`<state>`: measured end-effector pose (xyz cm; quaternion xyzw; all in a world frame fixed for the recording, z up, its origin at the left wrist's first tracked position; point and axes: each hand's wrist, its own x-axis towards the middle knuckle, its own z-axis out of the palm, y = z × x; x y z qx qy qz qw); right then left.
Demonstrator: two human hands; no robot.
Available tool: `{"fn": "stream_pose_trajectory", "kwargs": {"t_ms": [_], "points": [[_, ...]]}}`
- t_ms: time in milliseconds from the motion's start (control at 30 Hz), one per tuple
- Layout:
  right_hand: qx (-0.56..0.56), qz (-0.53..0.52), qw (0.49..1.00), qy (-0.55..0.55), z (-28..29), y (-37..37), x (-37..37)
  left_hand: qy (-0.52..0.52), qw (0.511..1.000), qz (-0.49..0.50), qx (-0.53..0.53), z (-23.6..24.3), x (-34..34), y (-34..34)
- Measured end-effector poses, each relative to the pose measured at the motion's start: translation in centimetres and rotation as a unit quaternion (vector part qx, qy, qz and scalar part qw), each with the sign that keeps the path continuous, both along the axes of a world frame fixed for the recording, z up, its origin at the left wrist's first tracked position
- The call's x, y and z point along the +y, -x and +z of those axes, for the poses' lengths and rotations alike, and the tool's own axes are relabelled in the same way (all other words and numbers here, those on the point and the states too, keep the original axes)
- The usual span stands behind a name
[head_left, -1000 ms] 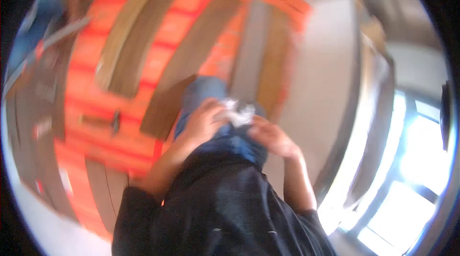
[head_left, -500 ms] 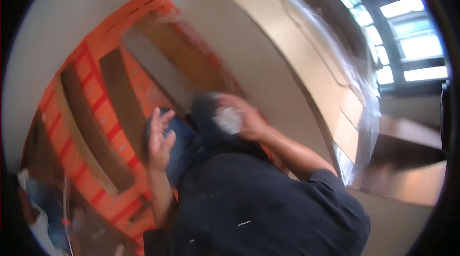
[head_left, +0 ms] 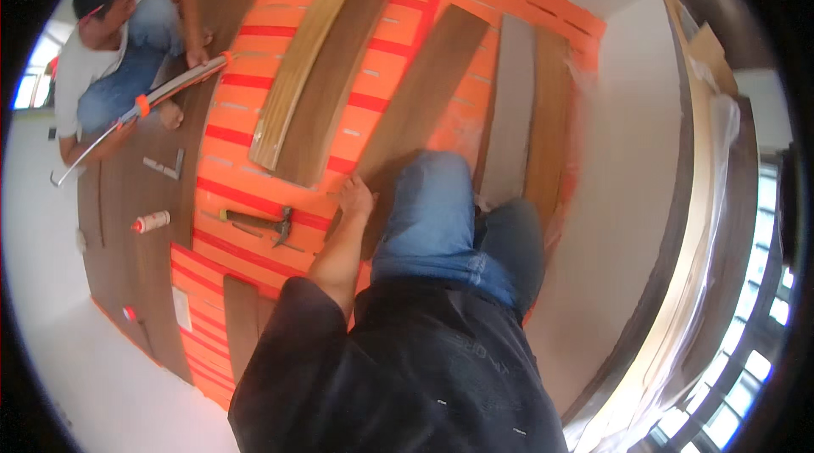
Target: Install wooden floorboards by peeling off protective film and positioning them on a pre-marked subfloor.
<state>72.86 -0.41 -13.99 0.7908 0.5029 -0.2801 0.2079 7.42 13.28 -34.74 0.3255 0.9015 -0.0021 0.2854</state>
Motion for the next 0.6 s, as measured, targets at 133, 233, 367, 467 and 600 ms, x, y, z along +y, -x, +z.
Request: {"fn": "stream_pose_trajectory", "kwargs": {"t_ms": [133, 233, 367, 467, 600], "points": [[0.1, 0.065, 0.985, -0.122, 1.4, 5.1, 8.3, 0.057, 0.996, 0.064, 0.0, 2.1, 2.2, 1.6], [0.117, 0.109, 0.979, -0.128, 2.7, 7.7, 13.3, 0.095, 0.99, 0.082, -0.066, 1.8, 2.7, 4.8], [0.079, 0.109, 0.985, -0.111, 4.2, 9.6, 16.4, 0.113, 0.971, -0.036, -0.207, -1.7, 2.6, 8.8], [0.099, 0.134, 0.977, -0.131, 4.3, 11.1, 17.3, 0.039, 0.982, -0.097, -0.157, -3.9, 1.2, 8.2], [0.149, 0.181, 0.956, -0.177, 3.8, 13.8, 18.4, -0.211, 0.937, 0.028, -0.277, -3.2, -0.6, 4.4]]}}
